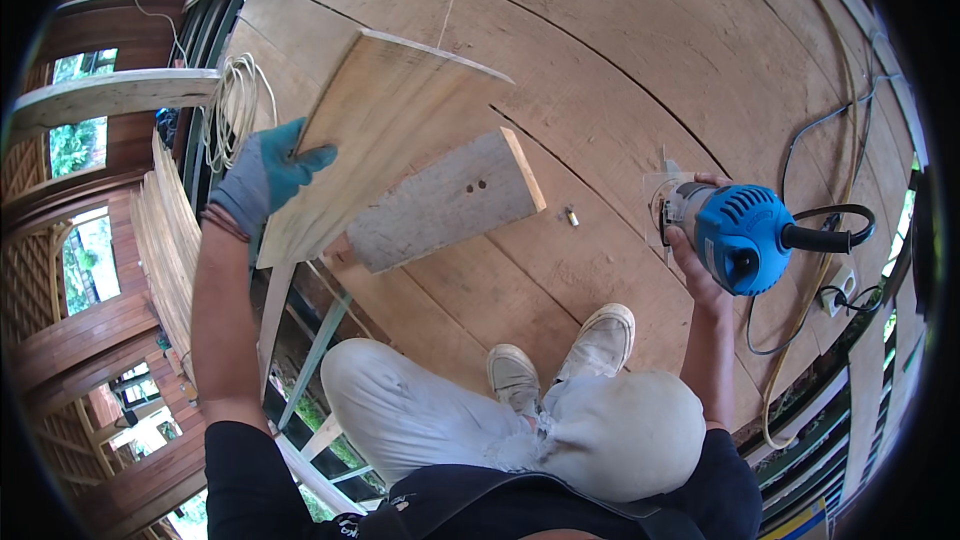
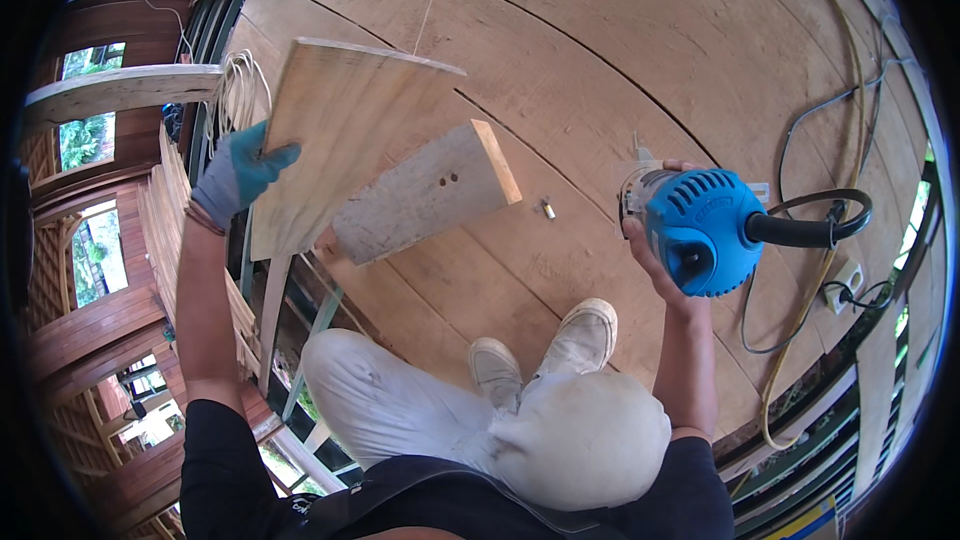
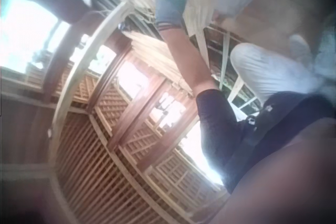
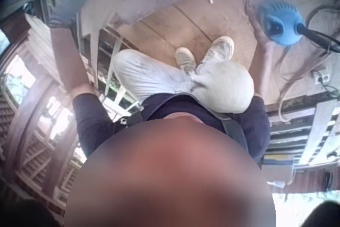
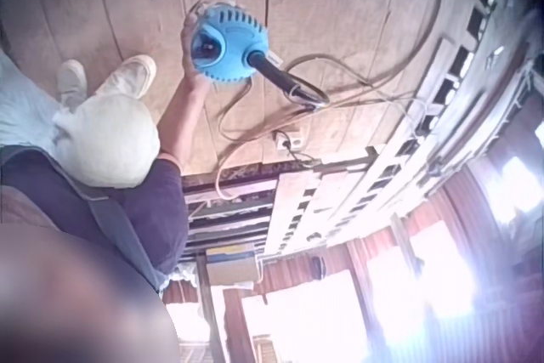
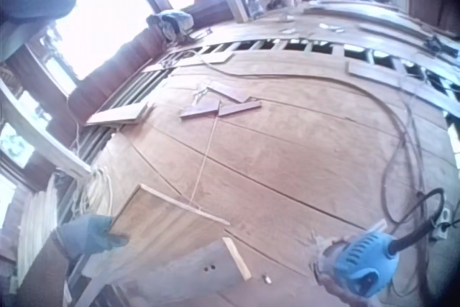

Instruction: The person cuts a wooden plank with a miter saw, carries it to a wooden deck, and uses a handheld router to shape the plank's edges. The person repeatedly flips the plank to route multiple sides.

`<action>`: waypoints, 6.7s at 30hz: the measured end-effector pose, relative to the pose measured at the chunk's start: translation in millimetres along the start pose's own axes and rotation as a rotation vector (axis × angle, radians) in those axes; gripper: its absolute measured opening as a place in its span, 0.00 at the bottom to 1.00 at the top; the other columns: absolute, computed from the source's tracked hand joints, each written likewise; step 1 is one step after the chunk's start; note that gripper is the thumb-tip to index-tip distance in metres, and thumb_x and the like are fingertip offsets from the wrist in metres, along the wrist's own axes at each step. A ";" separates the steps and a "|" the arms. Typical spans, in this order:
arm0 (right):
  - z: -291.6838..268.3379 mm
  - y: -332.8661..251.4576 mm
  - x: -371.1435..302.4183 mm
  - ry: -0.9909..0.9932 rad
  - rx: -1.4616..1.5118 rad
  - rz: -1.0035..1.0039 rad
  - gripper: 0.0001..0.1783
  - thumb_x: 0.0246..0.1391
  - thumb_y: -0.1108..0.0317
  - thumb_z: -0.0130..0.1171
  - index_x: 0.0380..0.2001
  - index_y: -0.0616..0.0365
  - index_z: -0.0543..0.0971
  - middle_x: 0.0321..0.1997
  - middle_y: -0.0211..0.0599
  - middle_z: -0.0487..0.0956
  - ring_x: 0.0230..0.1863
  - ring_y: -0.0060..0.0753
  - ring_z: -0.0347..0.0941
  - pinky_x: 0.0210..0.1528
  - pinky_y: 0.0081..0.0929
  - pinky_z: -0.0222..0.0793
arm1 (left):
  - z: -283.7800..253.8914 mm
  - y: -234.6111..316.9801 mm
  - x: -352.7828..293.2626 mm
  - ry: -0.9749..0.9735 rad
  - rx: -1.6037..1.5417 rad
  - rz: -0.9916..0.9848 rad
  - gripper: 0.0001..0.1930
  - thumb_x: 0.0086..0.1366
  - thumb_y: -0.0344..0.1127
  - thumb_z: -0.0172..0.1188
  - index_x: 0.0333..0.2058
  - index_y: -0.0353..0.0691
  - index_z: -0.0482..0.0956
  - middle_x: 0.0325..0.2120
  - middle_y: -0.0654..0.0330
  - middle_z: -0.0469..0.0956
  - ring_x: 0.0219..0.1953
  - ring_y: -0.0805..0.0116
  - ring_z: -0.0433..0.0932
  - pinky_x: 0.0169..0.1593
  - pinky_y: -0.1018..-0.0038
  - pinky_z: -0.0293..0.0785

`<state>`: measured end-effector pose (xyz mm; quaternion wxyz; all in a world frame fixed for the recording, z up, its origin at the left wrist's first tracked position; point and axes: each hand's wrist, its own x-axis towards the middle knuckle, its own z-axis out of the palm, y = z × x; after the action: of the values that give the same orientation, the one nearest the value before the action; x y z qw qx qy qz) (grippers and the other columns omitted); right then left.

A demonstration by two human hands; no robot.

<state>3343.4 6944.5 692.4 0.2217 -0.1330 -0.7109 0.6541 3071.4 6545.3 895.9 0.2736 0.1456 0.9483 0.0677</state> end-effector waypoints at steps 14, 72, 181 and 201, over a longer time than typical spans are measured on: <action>-7.0 -6.5 -9.8 -0.056 -0.047 0.009 0.46 0.41 0.67 0.81 0.63 0.53 0.68 0.60 0.42 0.74 0.63 0.42 0.71 0.65 0.42 0.67 | 168.4 10.3 118.1 -0.069 -0.141 -0.061 0.38 0.64 0.58 0.68 0.62 0.33 0.74 0.60 0.44 0.76 0.62 0.52 0.76 0.63 0.64 0.74; 74.1 -13.1 -3.3 -0.624 -0.337 -0.161 0.52 0.46 0.66 0.78 0.69 0.52 0.57 0.65 0.51 0.69 0.66 0.50 0.70 0.67 0.44 0.69 | 250.2 -1.2 90.0 0.572 -0.046 -0.014 0.21 0.60 0.55 0.63 0.30 0.39 0.81 0.29 0.46 0.81 0.37 0.43 0.80 0.46 0.51 0.74; 87.9 20.2 26.3 -0.556 -0.280 -0.225 0.49 0.45 0.55 0.79 0.66 0.53 0.63 0.59 0.51 0.75 0.63 0.51 0.75 0.68 0.50 0.71 | 247.0 -0.3 91.9 0.544 -0.028 0.006 0.20 0.60 0.53 0.62 0.27 0.40 0.77 0.26 0.48 0.79 0.35 0.44 0.79 0.44 0.51 0.72; 93.0 19.0 33.8 -0.544 -0.286 -0.234 0.46 0.47 0.53 0.78 0.64 0.54 0.66 0.58 0.52 0.76 0.62 0.53 0.75 0.68 0.52 0.70 | 248.1 -1.1 88.9 0.566 -0.058 0.030 0.20 0.59 0.54 0.62 0.27 0.40 0.78 0.27 0.48 0.79 0.35 0.44 0.79 0.44 0.51 0.73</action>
<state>3266.7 6881.7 674.0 0.0763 0.0996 -0.8391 0.5293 3132.8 6584.2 642.7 0.0011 0.1271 0.9824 0.1371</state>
